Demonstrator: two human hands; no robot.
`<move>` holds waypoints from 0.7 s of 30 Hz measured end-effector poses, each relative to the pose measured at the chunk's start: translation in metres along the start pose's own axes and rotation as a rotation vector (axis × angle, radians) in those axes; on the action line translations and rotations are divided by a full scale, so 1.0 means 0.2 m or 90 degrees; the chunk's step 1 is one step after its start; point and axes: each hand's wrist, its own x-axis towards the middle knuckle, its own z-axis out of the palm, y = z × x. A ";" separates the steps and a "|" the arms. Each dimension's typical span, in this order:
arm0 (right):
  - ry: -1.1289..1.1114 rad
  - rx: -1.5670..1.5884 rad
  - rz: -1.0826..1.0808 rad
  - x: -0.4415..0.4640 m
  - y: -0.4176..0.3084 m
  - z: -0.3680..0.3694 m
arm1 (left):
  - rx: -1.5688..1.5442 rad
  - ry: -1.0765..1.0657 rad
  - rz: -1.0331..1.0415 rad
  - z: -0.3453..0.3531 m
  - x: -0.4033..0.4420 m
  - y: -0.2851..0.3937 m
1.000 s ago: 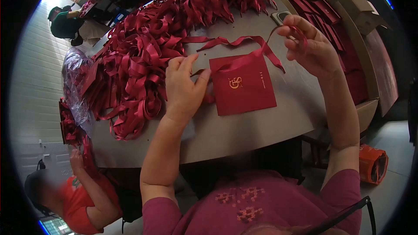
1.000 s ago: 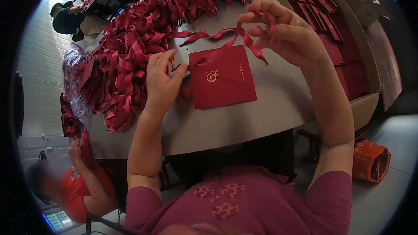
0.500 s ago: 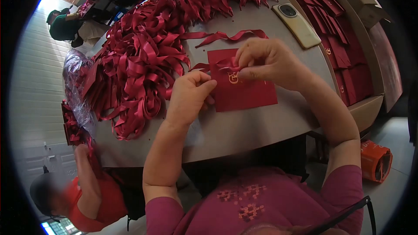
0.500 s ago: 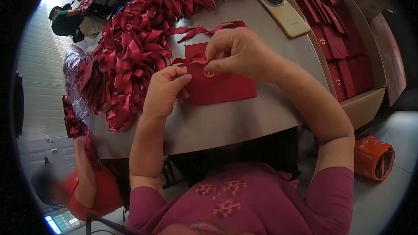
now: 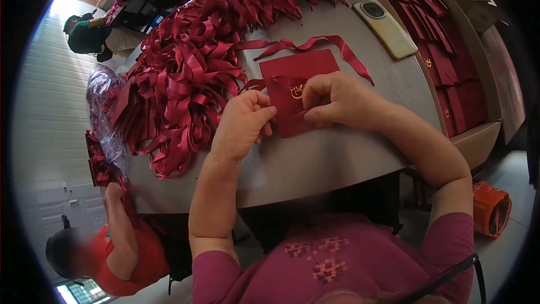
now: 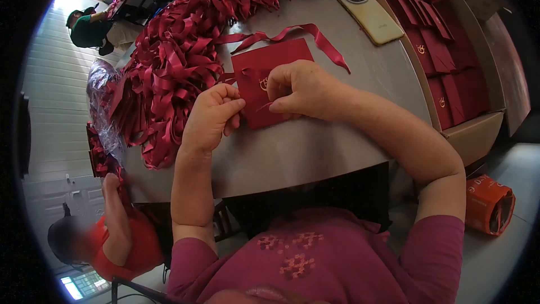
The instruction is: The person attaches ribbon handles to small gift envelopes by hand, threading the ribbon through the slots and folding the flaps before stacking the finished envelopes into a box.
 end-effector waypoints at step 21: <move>0.028 0.209 0.119 0.01 -0.02 0.00 | -0.428 0.003 -0.018 0.02 0.04 -0.05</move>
